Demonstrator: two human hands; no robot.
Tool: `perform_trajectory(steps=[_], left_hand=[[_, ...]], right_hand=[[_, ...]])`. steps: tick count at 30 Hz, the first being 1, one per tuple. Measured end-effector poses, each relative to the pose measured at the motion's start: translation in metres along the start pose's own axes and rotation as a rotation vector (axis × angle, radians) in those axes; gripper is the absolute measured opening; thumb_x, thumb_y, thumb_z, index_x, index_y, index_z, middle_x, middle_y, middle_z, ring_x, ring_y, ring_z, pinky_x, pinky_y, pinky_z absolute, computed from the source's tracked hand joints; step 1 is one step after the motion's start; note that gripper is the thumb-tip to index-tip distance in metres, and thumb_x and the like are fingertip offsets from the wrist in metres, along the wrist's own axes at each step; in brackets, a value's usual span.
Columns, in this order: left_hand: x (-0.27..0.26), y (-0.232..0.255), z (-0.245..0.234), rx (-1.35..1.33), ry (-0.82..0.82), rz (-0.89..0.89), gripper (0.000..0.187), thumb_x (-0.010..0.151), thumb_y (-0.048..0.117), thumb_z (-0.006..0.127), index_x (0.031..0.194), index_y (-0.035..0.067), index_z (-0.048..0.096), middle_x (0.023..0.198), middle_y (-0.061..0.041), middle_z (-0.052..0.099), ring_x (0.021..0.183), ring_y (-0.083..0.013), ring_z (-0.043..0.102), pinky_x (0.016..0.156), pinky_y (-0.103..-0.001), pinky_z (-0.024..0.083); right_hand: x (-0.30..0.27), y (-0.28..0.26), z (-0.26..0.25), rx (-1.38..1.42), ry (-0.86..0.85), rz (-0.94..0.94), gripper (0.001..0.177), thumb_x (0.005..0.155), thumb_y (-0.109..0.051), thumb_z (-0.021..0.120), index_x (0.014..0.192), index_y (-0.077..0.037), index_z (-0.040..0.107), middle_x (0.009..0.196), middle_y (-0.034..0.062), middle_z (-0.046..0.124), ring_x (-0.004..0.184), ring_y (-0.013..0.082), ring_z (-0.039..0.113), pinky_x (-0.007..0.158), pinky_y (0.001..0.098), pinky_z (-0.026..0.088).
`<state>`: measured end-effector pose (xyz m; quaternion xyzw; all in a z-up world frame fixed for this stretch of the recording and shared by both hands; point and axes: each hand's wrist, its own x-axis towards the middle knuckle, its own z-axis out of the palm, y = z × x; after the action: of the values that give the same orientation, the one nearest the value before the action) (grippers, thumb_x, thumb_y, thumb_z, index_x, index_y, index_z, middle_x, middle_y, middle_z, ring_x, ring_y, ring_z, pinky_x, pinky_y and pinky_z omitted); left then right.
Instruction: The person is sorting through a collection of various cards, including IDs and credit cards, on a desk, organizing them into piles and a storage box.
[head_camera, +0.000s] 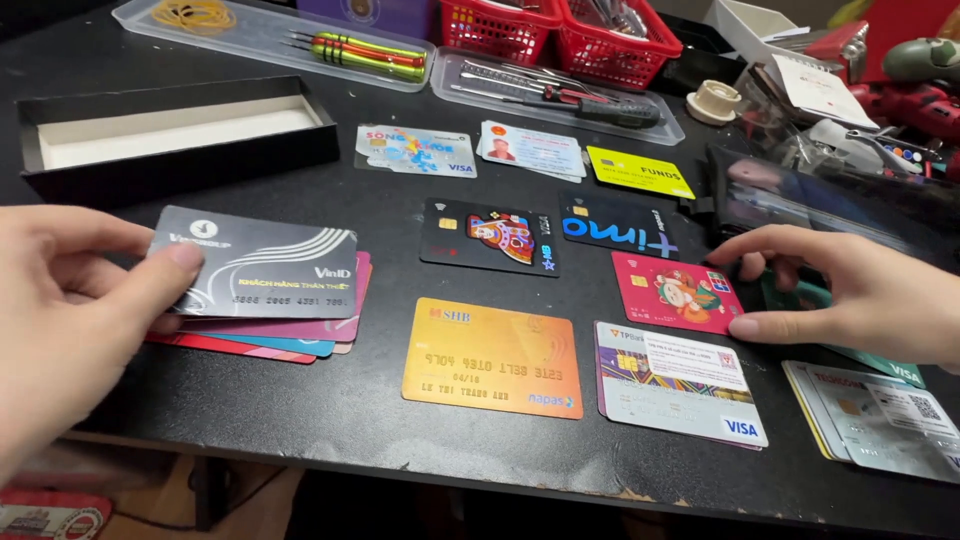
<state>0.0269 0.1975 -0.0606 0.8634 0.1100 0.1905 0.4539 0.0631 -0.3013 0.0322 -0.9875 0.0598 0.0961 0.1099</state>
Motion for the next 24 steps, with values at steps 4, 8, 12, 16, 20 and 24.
perform_trajectory(steps=[4, 8, 12, 16, 20, 24], left_hand=[[0.000, -0.002, -0.002, 0.058, -0.015, 0.010, 0.020, 0.100, 0.018, 0.078, 0.096, -0.001, 0.074, 0.046, -0.021, 0.061, 0.041, -0.0214, 0.052, 0.047, -0.036, 0.038], [0.001, -0.022, -0.003, 0.062, -0.022, 0.137, 0.019, 0.099, 0.017, 0.077, 0.102, 0.000, 0.069, 0.043, -0.015, 0.046, 0.038, -0.0193, 0.042, 0.043, -0.033, 0.030], [-0.002, -0.024, -0.004, 0.056, -0.027, 0.191, 0.020, 0.097, 0.018, 0.074, 0.109, 0.003, 0.070, 0.040, -0.009, 0.032, 0.037, -0.0137, 0.027, 0.041, -0.031, 0.018], [-0.004, -0.025, -0.002, 0.087, -0.016, 0.145, 0.022, 0.099, 0.022, 0.073, 0.111, 0.003, 0.072, 0.041, -0.010, 0.034, 0.038, -0.0148, 0.028, 0.042, -0.033, 0.020], [-0.009, -0.025, 0.002, 0.048, 0.053, 0.198, 0.018, 0.113, 0.020, 0.065, 0.120, 0.004, 0.067, 0.050, -0.006, 0.031, 0.044, -0.0126, 0.027, 0.046, -0.032, 0.020], [-0.021, 0.002, 0.004, 0.036, 0.120, 0.225, 0.022, 0.112, 0.023, 0.072, 0.127, 0.009, 0.065, 0.062, -0.001, 0.026, 0.058, -0.0119, 0.028, 0.062, -0.031, 0.025]], right_hand=[[0.015, 0.018, 0.003, -0.023, -0.016, -0.031, 0.055, 0.067, -0.029, 0.095, 0.120, -0.028, 0.080, 0.099, -0.0036, 0.072, 0.091, 0.0141, 0.056, 0.091, 0.0273, 0.047], [0.021, 0.023, 0.004, 0.030, -0.025, -0.051, 0.056, 0.065, -0.024, 0.097, 0.117, -0.019, 0.077, 0.102, -0.0018, 0.073, 0.093, 0.0144, 0.060, 0.090, 0.0274, 0.048], [0.021, 0.032, 0.008, 0.166, 0.025, -0.109, 0.065, 0.062, -0.013, 0.098, 0.119, -0.014, 0.068, 0.107, 0.0001, 0.069, 0.088, 0.0192, 0.056, 0.088, 0.0308, 0.047], [0.014, 0.034, 0.012, 0.387, 0.034, -0.094, 0.055, 0.072, 0.004, 0.088, 0.122, -0.006, 0.066, 0.093, 0.0146, 0.072, 0.090, 0.0210, 0.065, 0.089, 0.0335, 0.049], [0.008, 0.033, 0.017, 0.678, 0.107, -0.085, 0.031, 0.092, 0.008, 0.066, 0.123, 0.005, 0.063, 0.094, 0.0272, 0.073, 0.097, 0.0279, 0.065, 0.084, 0.0391, 0.051], [0.007, 0.031, 0.016, 0.784, 0.145, -0.078, 0.036, 0.097, 0.009, 0.058, 0.133, 0.004, 0.058, 0.097, 0.0295, 0.069, 0.104, 0.0296, 0.063, 0.082, 0.0405, 0.049]])
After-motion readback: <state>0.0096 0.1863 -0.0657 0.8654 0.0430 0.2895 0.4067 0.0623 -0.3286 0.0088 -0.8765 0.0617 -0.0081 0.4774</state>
